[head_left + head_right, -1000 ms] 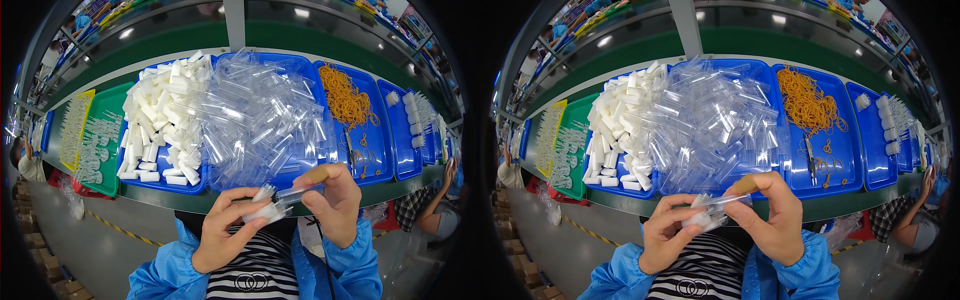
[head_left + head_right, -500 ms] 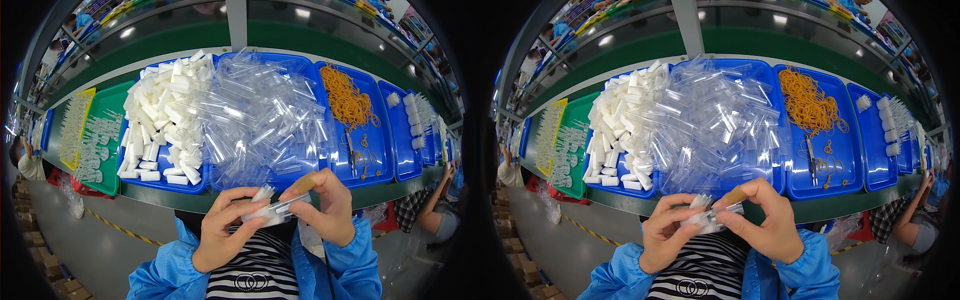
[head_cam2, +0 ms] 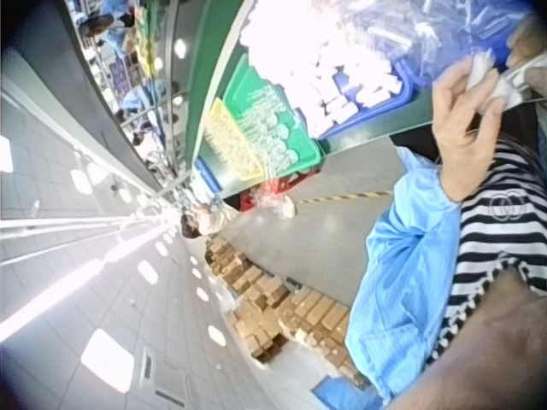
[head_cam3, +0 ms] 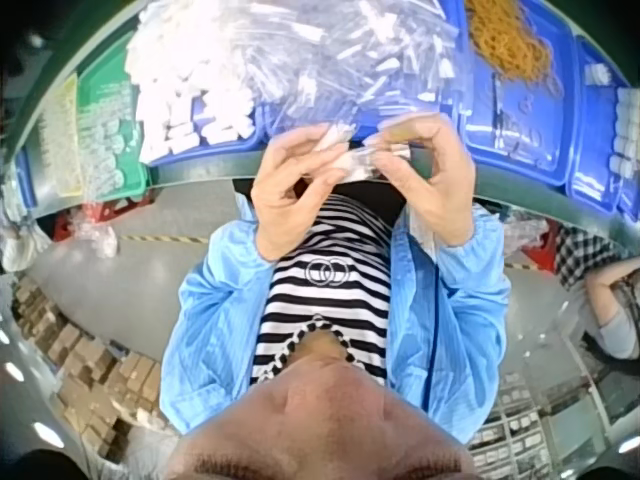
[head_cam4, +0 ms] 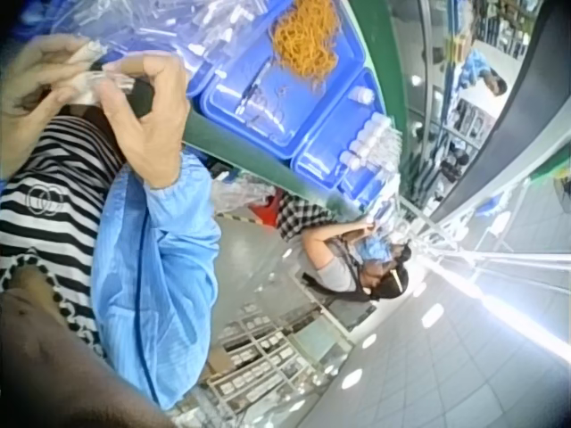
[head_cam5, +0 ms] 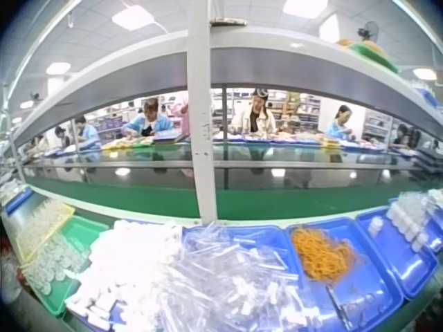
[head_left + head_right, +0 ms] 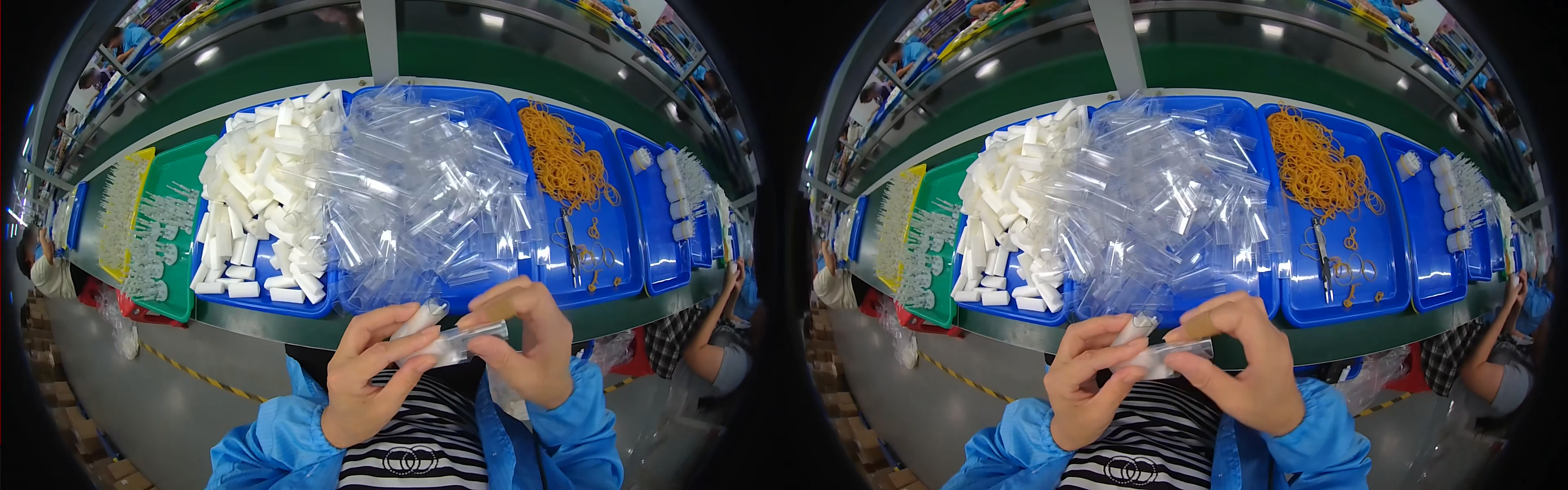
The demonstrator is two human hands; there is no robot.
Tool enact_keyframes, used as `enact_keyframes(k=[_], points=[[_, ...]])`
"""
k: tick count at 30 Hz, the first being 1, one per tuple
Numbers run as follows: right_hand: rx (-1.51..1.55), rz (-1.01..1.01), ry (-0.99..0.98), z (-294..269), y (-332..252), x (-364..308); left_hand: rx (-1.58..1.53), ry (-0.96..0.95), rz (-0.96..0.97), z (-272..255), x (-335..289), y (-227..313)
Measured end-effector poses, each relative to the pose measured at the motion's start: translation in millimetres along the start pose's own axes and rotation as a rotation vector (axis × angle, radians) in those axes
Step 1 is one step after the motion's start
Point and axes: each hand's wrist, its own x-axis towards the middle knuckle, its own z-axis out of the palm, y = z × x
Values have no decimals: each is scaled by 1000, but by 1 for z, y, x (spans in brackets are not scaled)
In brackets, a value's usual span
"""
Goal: The person assembles small white plastic components by inserting clear plastic tubes into them and securing them with rubber bands. The person uses tweezers to handle the tubes and places the finished assemblies into a blue tray.
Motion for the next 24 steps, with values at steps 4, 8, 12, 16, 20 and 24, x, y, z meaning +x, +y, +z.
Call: enact_keyframes(k=[4,8,12,16,20,24], points=[[182,166,-45,4,-2,0,58,-25,19,3,3,4],[156,158,-69,-2,4,2,-44,-98,12,-4,3,-4],[422,324,72,-9,1,3,-426,-58,-70,-4,0,-8],[404,258,-16,-4,8,-5,-489,-71,-25,-4,-7,-18],[379,249,-65,4,6,-4,-408,-94,42,-6,-8,-21],[447,194,-168,-5,13,4,-501,-147,-133,-5,-2,-9]])
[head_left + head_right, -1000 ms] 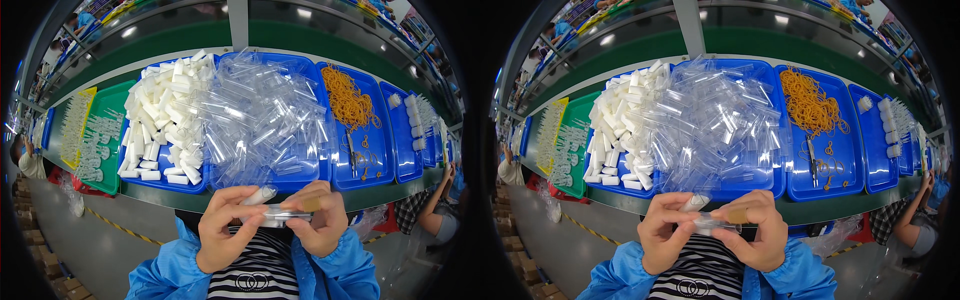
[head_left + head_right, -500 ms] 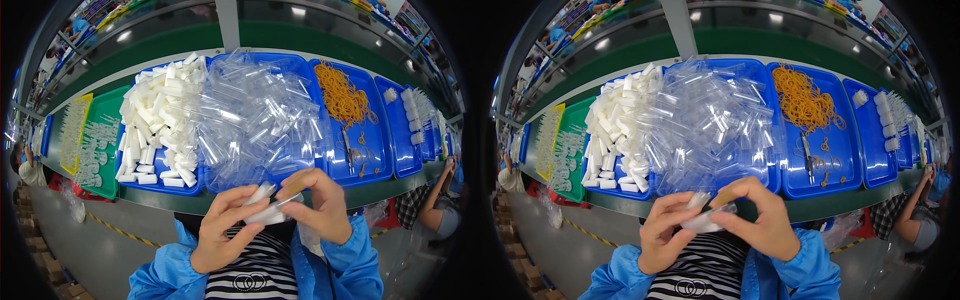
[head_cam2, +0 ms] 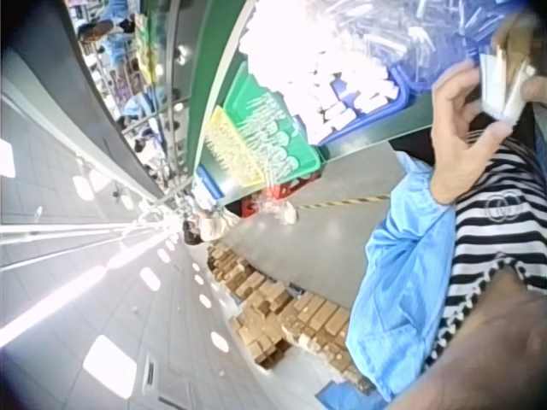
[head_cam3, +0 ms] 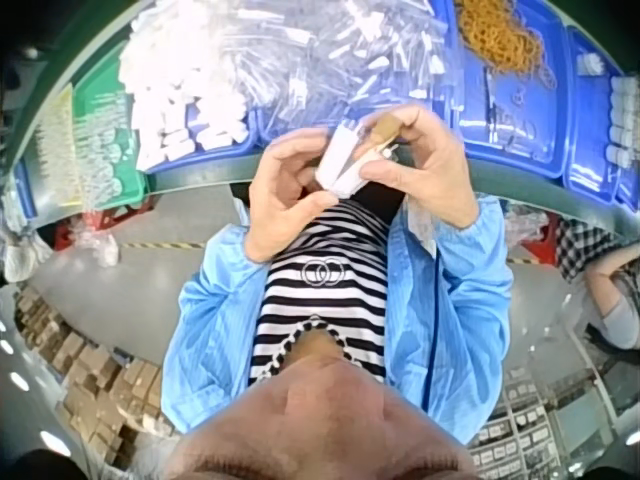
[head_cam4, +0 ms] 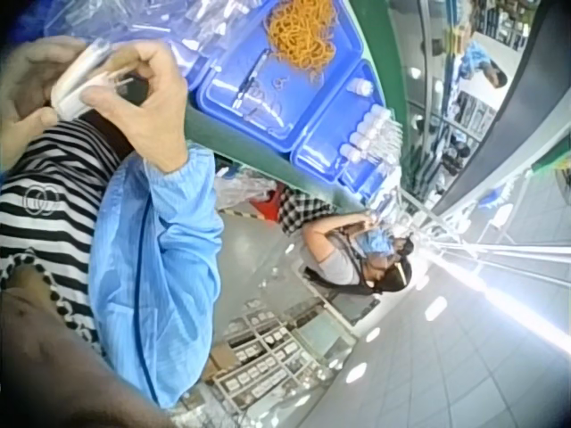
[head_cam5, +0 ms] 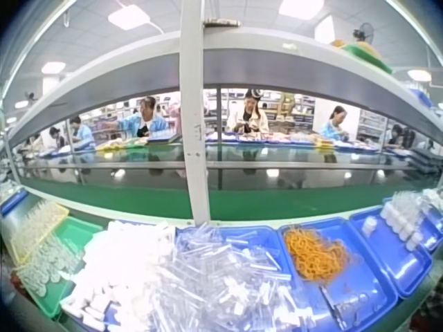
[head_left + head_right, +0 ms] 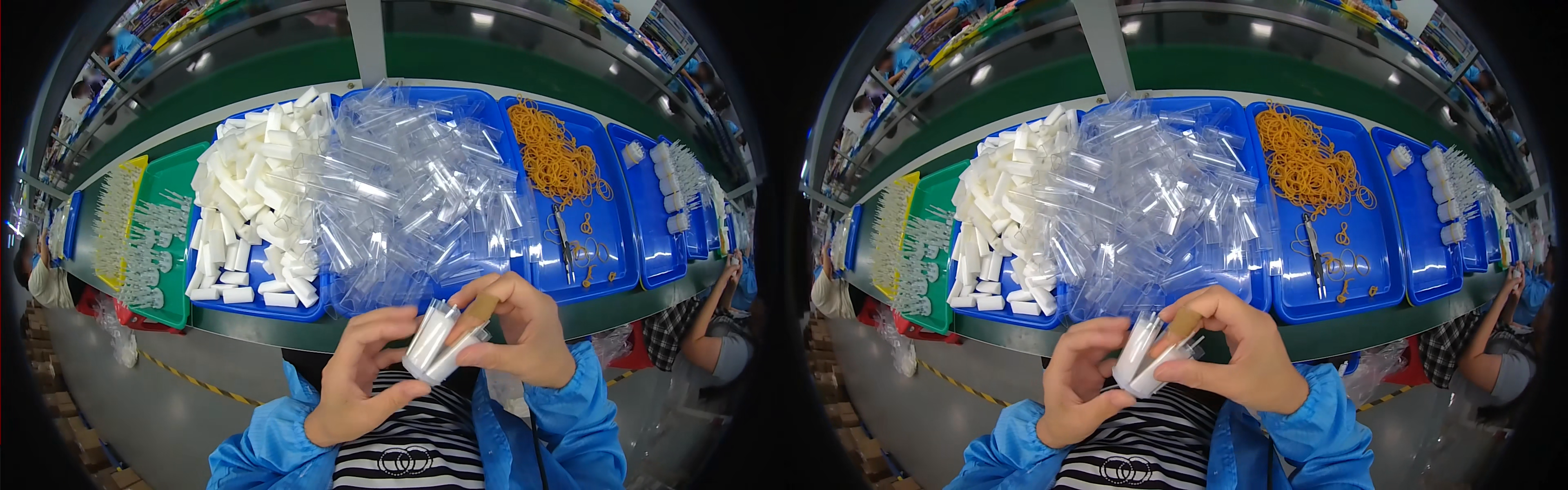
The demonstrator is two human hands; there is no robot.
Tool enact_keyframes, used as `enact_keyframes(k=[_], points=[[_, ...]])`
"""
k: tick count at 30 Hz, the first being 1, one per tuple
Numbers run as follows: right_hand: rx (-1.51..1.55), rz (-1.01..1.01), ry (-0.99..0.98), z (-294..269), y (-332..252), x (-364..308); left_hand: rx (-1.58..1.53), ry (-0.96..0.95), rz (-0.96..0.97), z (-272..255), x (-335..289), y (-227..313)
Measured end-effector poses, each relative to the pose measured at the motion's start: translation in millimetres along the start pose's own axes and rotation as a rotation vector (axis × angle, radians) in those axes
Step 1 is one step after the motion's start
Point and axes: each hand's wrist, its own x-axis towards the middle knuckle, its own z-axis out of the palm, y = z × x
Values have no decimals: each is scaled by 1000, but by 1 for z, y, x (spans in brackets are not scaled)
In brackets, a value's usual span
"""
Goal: The person assembles small white plastic components by inserting clear plastic tubes into them and securing them with rubber bands. The person uses tweezers to handle the tubes and places the finished assemblies into a blue tray.
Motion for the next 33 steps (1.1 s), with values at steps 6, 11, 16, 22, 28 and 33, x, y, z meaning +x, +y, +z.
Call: enact_keyframes(k=[6,11,16,22,28,33], points=[[-708,-318,-74,-7,-9,6,-316,-114,-589,1,12,11],[-860,-232,23,12,-28,-6,-606,-133,-623,1,17,8],[-1065,-300,-53,17,-14,-11,-477,-180,-632,8,15,3],[-1002,-358,-94,20,-9,-6,-406,-177,-605,5,11,0],[-881,-353,-56,27,-6,-4,-499,-106,-710,4,8,-5],[-825,-415,-105,27,-2,-8,-658,-153,-749,-9,-3,-20]])
